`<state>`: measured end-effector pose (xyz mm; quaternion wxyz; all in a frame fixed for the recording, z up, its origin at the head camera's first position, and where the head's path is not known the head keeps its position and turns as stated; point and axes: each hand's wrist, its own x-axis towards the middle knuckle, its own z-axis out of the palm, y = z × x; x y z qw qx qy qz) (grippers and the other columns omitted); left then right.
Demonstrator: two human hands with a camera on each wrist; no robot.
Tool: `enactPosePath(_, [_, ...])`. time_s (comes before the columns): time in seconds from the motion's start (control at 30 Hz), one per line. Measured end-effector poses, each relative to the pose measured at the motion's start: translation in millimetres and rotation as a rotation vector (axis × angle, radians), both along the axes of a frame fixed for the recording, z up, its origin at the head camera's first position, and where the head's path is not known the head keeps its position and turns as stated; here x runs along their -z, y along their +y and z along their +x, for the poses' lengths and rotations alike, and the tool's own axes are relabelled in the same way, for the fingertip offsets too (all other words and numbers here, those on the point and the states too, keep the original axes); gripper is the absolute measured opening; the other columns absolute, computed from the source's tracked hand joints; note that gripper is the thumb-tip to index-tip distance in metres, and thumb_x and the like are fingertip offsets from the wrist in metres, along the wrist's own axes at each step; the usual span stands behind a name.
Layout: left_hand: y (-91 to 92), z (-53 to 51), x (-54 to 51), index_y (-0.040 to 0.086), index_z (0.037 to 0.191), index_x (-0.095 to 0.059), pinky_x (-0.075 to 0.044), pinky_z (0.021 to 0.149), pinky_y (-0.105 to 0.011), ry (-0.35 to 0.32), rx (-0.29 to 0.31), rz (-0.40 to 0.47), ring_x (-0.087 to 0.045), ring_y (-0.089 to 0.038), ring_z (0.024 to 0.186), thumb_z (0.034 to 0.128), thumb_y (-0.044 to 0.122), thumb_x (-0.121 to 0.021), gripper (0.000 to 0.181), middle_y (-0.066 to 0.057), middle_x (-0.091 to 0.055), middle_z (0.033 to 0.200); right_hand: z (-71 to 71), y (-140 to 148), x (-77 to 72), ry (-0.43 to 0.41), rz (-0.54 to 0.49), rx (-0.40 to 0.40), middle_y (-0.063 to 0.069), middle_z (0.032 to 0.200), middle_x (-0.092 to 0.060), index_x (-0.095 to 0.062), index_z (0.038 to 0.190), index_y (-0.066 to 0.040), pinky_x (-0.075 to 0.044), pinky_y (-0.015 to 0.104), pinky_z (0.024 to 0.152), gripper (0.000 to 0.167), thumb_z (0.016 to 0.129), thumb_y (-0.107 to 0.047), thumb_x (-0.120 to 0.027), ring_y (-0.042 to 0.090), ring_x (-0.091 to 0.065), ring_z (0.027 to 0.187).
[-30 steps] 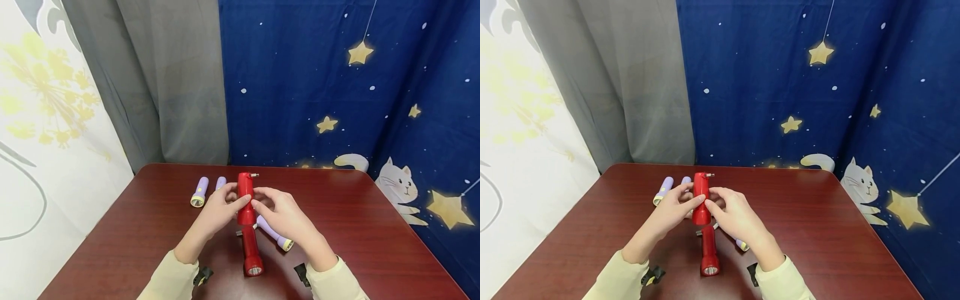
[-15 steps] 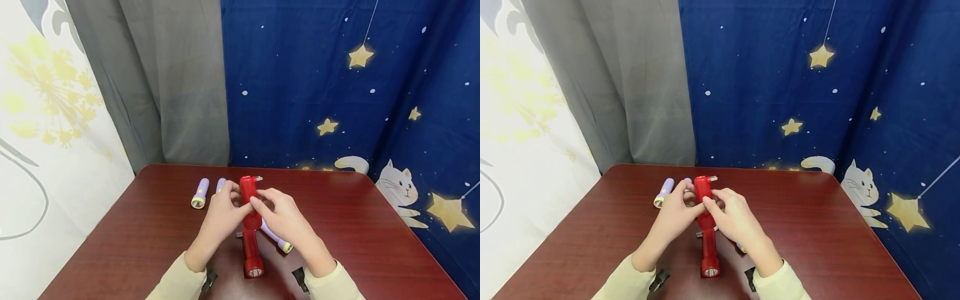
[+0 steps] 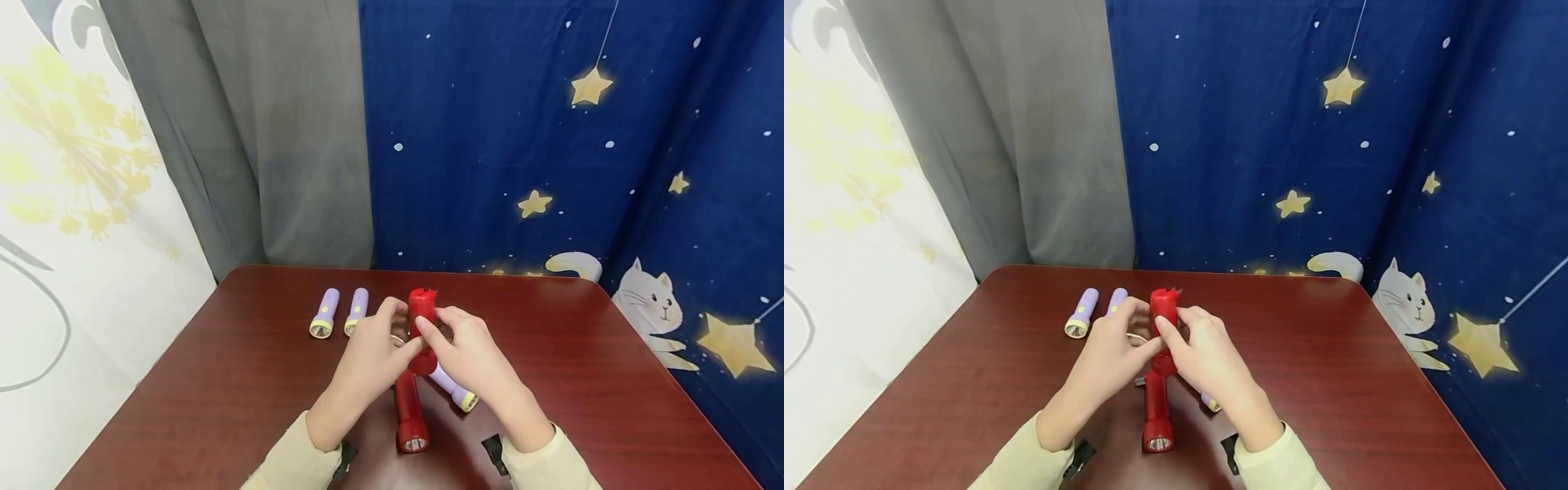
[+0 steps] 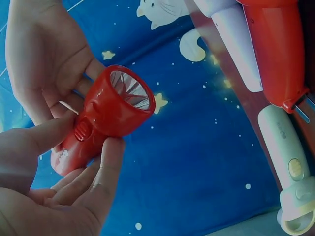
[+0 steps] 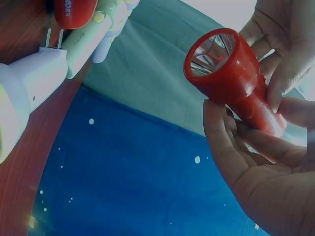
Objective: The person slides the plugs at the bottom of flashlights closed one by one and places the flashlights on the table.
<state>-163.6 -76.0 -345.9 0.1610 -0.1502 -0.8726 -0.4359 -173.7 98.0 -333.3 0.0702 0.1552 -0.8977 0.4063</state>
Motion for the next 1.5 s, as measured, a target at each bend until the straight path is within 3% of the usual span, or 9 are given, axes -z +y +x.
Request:
enactPosePath(0.2, [2.7, 0.2, -3.6, 0.009, 0.122, -0.063, -0.064, 0.076, -0.027, 0.066, -0.031, -0.034, -0.074, -0.012, 0.080, 0.0899, 0.016, -0.085, 0.039, -0.006, -0.081, 0.104, -1.4, 0.4, -2.9, 0.053, 0.013, -0.006, 0.008, 0.116, -0.077, -0.070, 0.135, -0.008, -0.062, 0.046, 0.094, 0.037, 0.106, -0.030, -0.066, 0.021, -0.074, 0.101])
enactPosePath(0.4, [3.7, 0.8, -3.0, 0.006, 0.131, -0.064, -0.060, 0.071, -0.022, 0.101, -0.067, -0.081, -0.069, -0.011, 0.076, 0.0888, 0.016, -0.086, 0.048, -0.003, -0.079, 0.098, 1.0, -1.5, -4.3, 0.034, -0.051, -0.002, 0.010, 0.115, -0.079, -0.057, 0.146, -0.007, -0.065, 0.042, 0.093, 0.049, 0.102, -0.025, -0.071, 0.020, -0.079, 0.100])
enactPosePath(0.63, [4.3, 1.3, 0.0, 0.006, 0.133, -0.065, -0.057, 0.067, -0.018, 0.106, -0.064, -0.110, -0.067, -0.011, 0.075, 0.0876, 0.016, -0.087, 0.051, -0.002, -0.077, 0.094, 4.0, -0.6, -3.3, 0.081, -0.028, -0.025, 0.007, 0.110, -0.081, -0.040, 0.154, -0.022, -0.066, 0.037, 0.085, 0.065, 0.100, -0.025, -0.076, 0.018, -0.080, 0.095])
enactPosePath(0.77, [4.7, 1.9, -0.5, 0.005, 0.133, -0.065, -0.055, 0.066, -0.017, 0.122, -0.060, -0.127, -0.065, -0.012, 0.074, 0.0878, 0.015, -0.086, 0.050, -0.002, -0.077, 0.093, 3.7, -1.1, -2.7, 0.156, -0.003, -0.071, 0.003, 0.099, -0.080, -0.047, 0.149, -0.024, -0.064, 0.025, 0.076, 0.061, 0.097, -0.024, -0.079, 0.009, -0.076, 0.084])
enactPosePath(0.9, [5.1, 2.1, -0.6, 0.004, 0.133, -0.065, -0.054, 0.065, -0.017, 0.126, -0.061, -0.138, -0.064, -0.012, 0.073, 0.0876, 0.015, -0.085, 0.050, -0.002, -0.076, 0.092, 3.7, -1.7, -2.6, 0.199, 0.011, -0.086, 0.002, 0.092, -0.079, -0.051, 0.147, -0.020, -0.061, 0.021, 0.072, 0.060, 0.095, -0.022, -0.081, 0.005, -0.073, 0.078])
enactPosePath(1.17, [5.9, 1.4, -0.6, 0.002, 0.134, -0.067, -0.050, 0.061, -0.017, 0.110, -0.075, -0.172, -0.055, -0.008, 0.069, 0.0871, 0.015, -0.085, 0.051, -0.001, -0.069, 0.085, 2.3, -4.2, -0.9, 0.225, 0.042, -0.080, 0.001, 0.084, -0.076, -0.050, 0.151, -0.016, -0.058, 0.022, 0.069, 0.067, 0.094, -0.023, -0.083, 0.007, -0.069, 0.072])
enactPosePath(1.5, [5.9, 3.6, 1.2, 0.006, 0.130, -0.068, -0.052, 0.063, -0.017, 0.135, -0.055, -0.201, -0.055, -0.008, 0.071, 0.0858, 0.015, -0.086, 0.049, -0.001, -0.070, 0.092, 3.7, -5.0, 0.0, 0.194, 0.055, -0.052, 0.001, 0.081, -0.074, -0.055, 0.150, -0.017, -0.056, 0.020, 0.065, 0.062, 0.095, -0.025, -0.082, 0.004, -0.062, 0.066])
